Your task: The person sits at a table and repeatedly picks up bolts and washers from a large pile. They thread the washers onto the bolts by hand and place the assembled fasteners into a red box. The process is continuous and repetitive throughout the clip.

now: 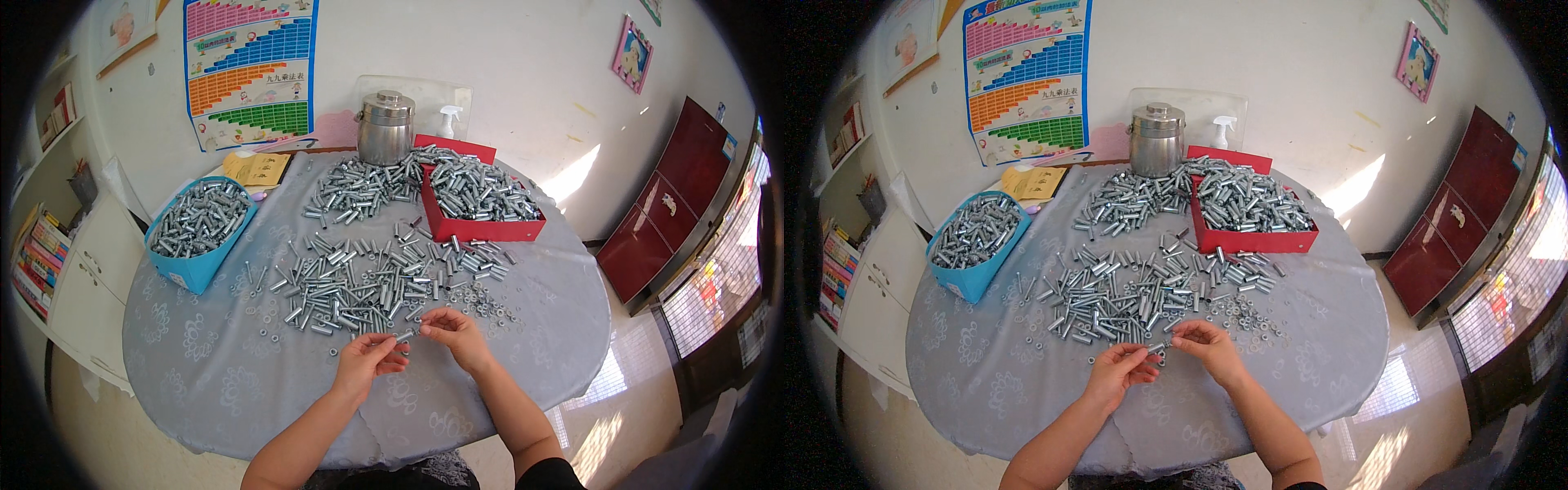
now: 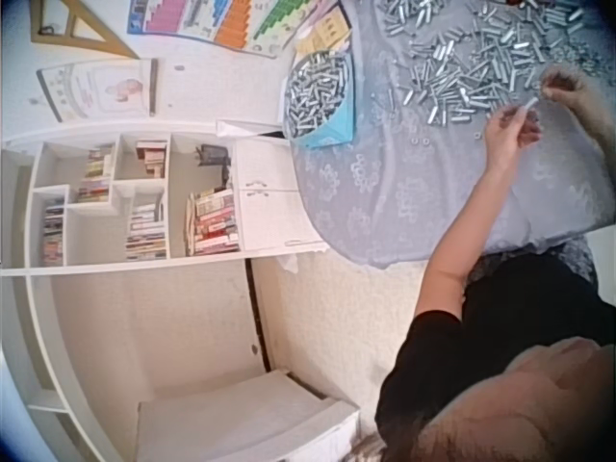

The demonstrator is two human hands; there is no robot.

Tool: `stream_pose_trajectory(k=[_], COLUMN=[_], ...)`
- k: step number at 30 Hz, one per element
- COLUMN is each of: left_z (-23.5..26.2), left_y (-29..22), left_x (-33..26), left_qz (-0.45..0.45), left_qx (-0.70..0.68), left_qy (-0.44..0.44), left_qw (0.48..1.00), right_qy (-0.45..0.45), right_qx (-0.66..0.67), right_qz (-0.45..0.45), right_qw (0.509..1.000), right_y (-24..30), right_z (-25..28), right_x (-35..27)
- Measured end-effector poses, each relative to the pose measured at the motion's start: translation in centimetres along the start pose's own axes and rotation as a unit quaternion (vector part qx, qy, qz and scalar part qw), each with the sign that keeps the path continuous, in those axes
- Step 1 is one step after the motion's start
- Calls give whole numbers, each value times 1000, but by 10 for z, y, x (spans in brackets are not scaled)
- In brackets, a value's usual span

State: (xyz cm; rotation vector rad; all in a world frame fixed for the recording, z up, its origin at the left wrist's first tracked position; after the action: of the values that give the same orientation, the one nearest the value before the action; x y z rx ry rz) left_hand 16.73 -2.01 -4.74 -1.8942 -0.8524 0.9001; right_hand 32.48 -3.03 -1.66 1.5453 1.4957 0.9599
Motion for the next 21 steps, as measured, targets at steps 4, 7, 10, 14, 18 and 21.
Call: stream_pose_trajectory(k=[4,7,10,14,18,21], left_z=[-1,-1,-3,-3,0,6], left_y=[2,4,5,7,6,0], left_x=[1,1,1,1,7,7], left_qz=[14,26,36,40,16,-9], left_qx=[-11,-21,-26,-38,-90,-116], left_qy=[15,25,37,53,54,33], left_qw=[1000,999,998,997,994,993], right_qy=[-11,-24,-30,-25,-52,2], right_qx=[9,23,34,0,-146,-491], right_qz=[-5,-15,-22,-13,32,98], right_qw=[1000,999,999,1000,987,866], right_y=[-4,-6,-6,-4,-2,14], right_z=[2,4,3,-2,3,-25], right_x=[1,0,-1,0,-2,-11])
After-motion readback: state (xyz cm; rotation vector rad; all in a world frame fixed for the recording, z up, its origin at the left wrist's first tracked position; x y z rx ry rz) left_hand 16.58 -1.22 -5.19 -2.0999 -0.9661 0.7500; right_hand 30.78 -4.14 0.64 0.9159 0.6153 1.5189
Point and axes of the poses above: each hand's wrist, its own x-axis towards the middle knuckle, its own z-axis out of the back of the hand, y = z × x, the point moved 8 cm from there along x, towards the middle knuckle, and after that the axes turned 13 degrees about x, right-handed, at the moved point
